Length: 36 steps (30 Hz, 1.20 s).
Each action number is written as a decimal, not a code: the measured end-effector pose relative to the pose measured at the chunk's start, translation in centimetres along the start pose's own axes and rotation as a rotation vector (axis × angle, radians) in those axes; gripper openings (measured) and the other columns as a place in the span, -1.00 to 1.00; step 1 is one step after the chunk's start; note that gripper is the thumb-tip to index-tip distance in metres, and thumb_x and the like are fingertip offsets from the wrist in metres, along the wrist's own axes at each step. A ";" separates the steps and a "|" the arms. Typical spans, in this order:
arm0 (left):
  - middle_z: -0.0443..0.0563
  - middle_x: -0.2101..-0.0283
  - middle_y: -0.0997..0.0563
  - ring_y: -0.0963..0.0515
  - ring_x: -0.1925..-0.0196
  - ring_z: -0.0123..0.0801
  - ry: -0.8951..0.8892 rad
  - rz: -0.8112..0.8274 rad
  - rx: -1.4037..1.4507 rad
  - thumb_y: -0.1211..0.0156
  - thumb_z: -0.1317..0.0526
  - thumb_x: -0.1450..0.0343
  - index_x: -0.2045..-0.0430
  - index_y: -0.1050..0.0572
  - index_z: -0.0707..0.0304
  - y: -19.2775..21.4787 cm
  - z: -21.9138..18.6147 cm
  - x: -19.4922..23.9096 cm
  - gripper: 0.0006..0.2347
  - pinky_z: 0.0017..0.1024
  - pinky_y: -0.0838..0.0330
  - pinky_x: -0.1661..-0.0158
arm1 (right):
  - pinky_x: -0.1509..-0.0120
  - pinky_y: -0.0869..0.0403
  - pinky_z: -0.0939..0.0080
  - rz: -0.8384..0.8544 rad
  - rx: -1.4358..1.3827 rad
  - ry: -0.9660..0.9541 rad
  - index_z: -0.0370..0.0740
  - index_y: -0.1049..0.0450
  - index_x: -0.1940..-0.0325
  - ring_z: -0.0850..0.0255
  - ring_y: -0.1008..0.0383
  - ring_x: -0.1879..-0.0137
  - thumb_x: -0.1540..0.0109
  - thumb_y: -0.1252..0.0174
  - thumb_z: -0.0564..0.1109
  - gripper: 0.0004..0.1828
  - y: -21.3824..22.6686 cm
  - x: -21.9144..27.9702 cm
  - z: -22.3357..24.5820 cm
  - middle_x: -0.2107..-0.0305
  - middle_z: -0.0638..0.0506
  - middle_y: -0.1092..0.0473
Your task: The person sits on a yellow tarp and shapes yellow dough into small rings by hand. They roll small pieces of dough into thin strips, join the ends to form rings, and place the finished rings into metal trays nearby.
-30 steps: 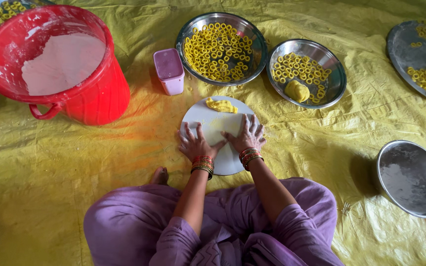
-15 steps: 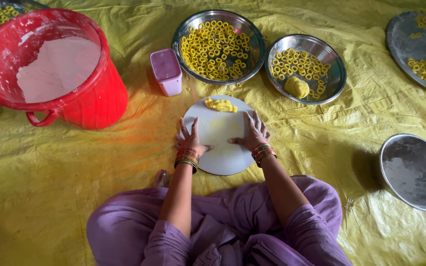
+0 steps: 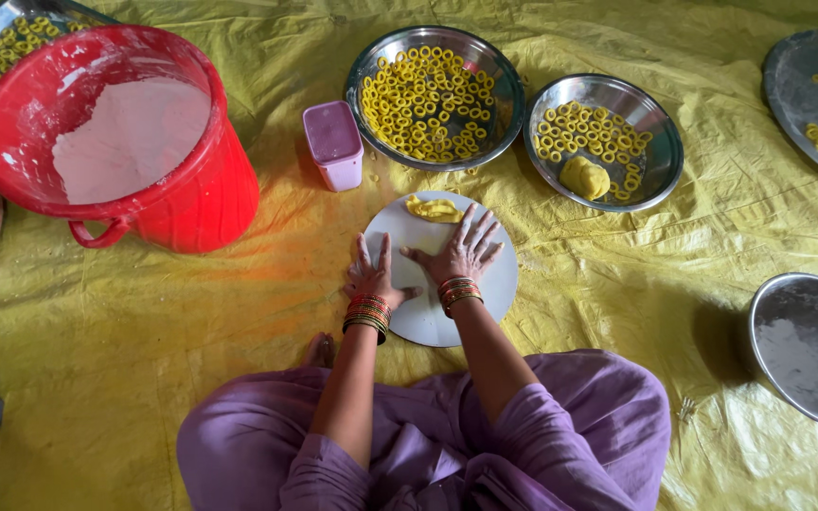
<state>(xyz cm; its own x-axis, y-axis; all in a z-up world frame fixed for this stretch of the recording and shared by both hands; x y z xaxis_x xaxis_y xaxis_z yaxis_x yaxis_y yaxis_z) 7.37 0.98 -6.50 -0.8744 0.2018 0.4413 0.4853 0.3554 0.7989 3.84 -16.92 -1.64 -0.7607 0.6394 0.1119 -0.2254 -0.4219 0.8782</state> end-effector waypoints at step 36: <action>-0.15 -0.58 0.57 0.16 -0.57 0.19 0.025 -0.014 -0.020 -0.18 -0.27 -0.30 -0.45 0.30 -0.66 -0.1 -0.2 0.0 -0.14 0.30 0.09 -0.34 | -0.63 0.40 -0.13 0.207 0.410 0.007 -0.34 0.49 -0.57 -0.03 0.64 -0.63 -0.31 0.28 0.53 0.13 1.9 2.7 -4.5 -0.55 -0.23 0.55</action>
<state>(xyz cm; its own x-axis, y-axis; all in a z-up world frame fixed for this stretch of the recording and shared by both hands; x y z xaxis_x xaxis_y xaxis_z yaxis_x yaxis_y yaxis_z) 7.36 0.79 -6.56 -0.8809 0.1742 0.4401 0.4733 0.3398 0.8127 -1.33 -18.89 -1.72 -0.7687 0.5633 0.3029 0.1908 -0.2501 0.9492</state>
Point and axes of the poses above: each hand's wrist, its own x-axis away from the middle knuckle, its own y-axis out of the back of the hand, z = x × y, the point moved 8 cm from there along -x, towards the middle knuckle
